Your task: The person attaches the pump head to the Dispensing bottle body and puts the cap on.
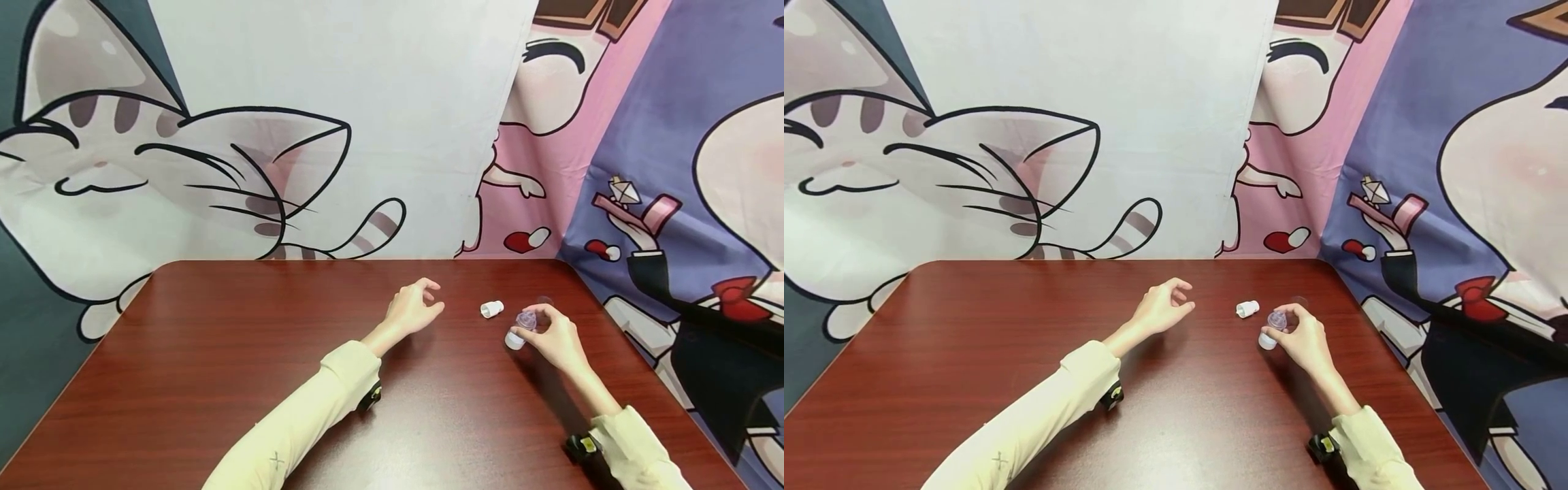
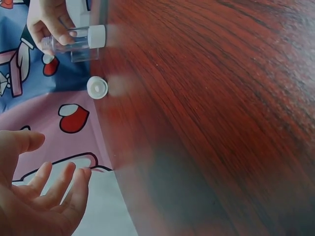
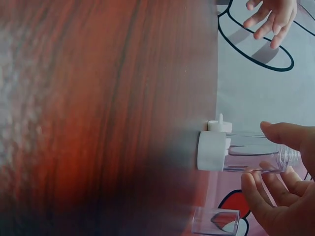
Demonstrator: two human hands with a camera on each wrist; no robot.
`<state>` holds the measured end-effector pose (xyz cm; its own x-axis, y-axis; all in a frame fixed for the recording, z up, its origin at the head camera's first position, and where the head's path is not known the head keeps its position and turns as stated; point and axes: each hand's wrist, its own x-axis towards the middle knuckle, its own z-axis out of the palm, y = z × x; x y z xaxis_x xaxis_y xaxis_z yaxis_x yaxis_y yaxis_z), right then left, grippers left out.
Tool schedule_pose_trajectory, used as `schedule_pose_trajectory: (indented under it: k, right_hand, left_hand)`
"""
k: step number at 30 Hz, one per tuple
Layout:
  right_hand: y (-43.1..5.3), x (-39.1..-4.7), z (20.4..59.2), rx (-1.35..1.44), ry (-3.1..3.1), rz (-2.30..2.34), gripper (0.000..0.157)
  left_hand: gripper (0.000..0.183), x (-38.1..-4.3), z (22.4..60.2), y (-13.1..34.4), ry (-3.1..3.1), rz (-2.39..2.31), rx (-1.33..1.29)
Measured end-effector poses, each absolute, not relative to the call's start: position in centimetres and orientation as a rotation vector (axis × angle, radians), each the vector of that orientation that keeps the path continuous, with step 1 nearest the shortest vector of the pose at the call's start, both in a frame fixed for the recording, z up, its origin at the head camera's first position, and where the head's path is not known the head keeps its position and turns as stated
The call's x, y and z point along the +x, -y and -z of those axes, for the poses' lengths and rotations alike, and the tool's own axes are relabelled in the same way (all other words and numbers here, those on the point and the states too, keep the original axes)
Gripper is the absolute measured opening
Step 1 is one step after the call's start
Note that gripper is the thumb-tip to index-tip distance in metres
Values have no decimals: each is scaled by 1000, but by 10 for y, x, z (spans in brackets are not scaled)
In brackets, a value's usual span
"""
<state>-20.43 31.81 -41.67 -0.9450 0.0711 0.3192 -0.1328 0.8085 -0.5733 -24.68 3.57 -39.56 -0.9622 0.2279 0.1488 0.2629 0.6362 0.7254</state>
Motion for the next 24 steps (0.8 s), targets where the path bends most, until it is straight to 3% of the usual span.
schedule_pose_trajectory:
  k: [24]
  right_hand:
    - [-317, -197, 419, 127, 2661, -954, 40]
  left_hand:
    - [30, -264, 400, -82, 2761, 1352, -477]
